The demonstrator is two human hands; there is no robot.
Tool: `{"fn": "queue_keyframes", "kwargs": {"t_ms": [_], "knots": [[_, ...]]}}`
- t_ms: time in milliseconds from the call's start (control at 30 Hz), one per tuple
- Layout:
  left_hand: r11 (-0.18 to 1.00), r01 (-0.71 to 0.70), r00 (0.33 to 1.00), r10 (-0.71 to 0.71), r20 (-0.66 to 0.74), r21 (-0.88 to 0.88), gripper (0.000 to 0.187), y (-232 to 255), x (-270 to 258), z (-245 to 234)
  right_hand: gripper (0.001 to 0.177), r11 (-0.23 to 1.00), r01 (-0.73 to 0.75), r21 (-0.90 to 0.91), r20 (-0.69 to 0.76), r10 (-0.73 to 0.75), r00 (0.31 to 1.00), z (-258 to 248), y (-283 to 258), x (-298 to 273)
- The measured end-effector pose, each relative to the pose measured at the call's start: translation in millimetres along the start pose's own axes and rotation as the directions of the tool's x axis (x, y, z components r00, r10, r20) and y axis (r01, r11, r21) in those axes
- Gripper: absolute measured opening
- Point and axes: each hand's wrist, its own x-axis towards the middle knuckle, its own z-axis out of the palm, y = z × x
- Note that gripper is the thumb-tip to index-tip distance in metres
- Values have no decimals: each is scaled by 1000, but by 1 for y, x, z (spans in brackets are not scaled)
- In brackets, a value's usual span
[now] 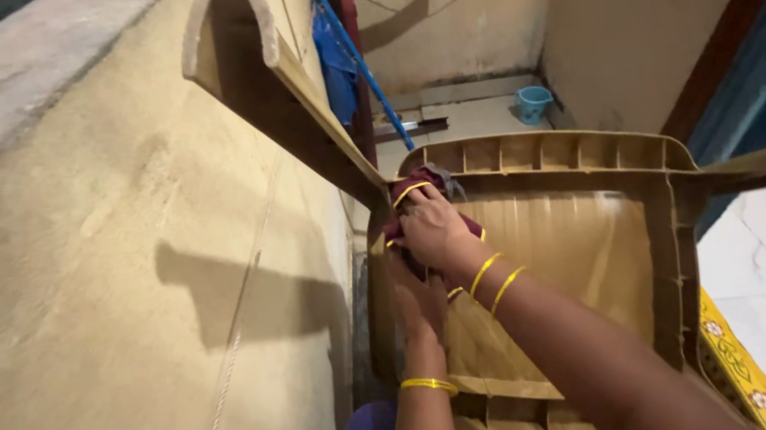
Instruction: The person cleans a plastic chair by wiping its underside, seat, and edges with a cloth.
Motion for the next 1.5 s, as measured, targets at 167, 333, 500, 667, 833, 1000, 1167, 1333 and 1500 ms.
{"fn": "queue_keyframes", "kwargs": {"t_ms": [167,333,500,667,833,1000,1167,1333,1500], "knots": [[996,-64,997,61,-56,-55,74,27,-7,-16,39,1000,4,6,-112,-4,994,3,-2,-4],[967,249,966,-252,50,55,75,42,-7,-19,28,946,29,324,-185,33,982,-20,6,-24],[983,95,995,-97,10,154,79,24,-1,-3,23,902,54,428,-650,265,712,-48,16,-22],[987,-39,998,47,-46,156,81,1,-6,4,22,942,-93,323,-376,218,900,-16,29,20],[985,25,999,-28,15,171,80,-14,-1,11,35,967,-164,196,-314,220,924,-5,29,42],[970,67,996,-80,46,234,81,-18,6,13,39,982,-129,140,-389,174,905,-7,24,16],[960,141,987,-156,46,244,80,6,-1,2,58,987,-162,-17,-592,121,797,6,-2,-35],[981,-188,978,192,-84,48,72,21,-3,-13,45,994,-52,101,-398,88,913,9,-5,-69],[975,69,995,-83,61,212,75,11,1,-8,48,984,-177,-8,-417,157,895,4,17,-88]]}}
